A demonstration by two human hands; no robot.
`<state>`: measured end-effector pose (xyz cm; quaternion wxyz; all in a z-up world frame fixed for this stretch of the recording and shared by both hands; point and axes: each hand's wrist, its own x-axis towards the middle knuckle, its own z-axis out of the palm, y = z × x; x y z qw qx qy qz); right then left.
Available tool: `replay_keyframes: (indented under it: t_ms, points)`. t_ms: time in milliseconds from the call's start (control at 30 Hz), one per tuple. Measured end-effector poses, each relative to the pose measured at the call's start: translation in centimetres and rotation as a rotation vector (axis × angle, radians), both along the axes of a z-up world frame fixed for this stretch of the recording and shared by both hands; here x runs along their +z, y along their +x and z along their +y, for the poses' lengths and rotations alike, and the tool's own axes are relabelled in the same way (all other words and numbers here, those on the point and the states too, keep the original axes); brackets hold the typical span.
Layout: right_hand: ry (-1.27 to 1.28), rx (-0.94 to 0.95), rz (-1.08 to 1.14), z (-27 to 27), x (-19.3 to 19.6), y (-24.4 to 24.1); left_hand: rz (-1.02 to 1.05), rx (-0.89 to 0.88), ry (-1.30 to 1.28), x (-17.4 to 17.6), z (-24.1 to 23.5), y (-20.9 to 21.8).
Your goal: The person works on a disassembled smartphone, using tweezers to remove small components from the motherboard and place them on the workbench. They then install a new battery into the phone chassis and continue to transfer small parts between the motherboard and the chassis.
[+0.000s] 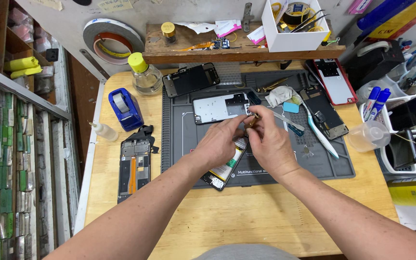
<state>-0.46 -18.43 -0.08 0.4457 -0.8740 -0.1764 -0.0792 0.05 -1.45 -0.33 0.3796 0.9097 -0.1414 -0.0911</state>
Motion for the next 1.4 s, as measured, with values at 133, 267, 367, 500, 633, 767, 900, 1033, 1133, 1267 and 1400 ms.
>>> replay_keyframes:
  t_ms: [133,267,367,500,633,767,900,1033,1133,1267,1400]
  points:
    - [-0.006,0.004,-0.017,0.0,0.1,0.1,-0.012,0.009,0.001,0.1,0.0,0.0]
    - [-0.18,-0.017,-0.03,-0.1,1.2,0.2,-0.127,0.037,0.032,0.7,0.1,-1.0]
    - [-0.27,0.005,-0.155,-0.6,2.6,0.6,-0.243,-0.027,0.262,1.2,-0.1,-3.2]
    - [-0.28,0.127,-0.166,-0.6,4.4,2.0,-0.158,-0.154,0.459,1.7,-0.7,-5.4]
    - [-0.414,0.243,-0.184,0.3,5.5,3.4,-0.234,-0.15,0.518,2.0,-1.1,-5.7]
    - [-0.671,0.247,-0.018,1.0,6.1,3.9,-0.15,-0.189,0.56,2.1,-1.1,-6.1]
    - [-0.608,0.274,0.049,1.2,6.9,4.3,-0.139,-0.193,0.559,2.4,-1.1,-6.0]
    - [-0.725,0.261,0.058,1.4,7.2,4.2,-0.141,-0.199,0.575,2.4,-1.2,-6.1]
    - [-0.759,0.214,0.103,1.5,7.3,3.5,-0.112,-0.207,0.604,2.2,-0.9,-6.3]
    - [-0.778,0.202,0.056,1.2,7.1,3.2,-0.11,-0.197,0.58,1.8,-1.4,-6.2]
    - [-0.628,0.236,-0.024,1.3,6.8,2.9,-0.077,-0.199,0.556,2.0,-1.1,-6.3]
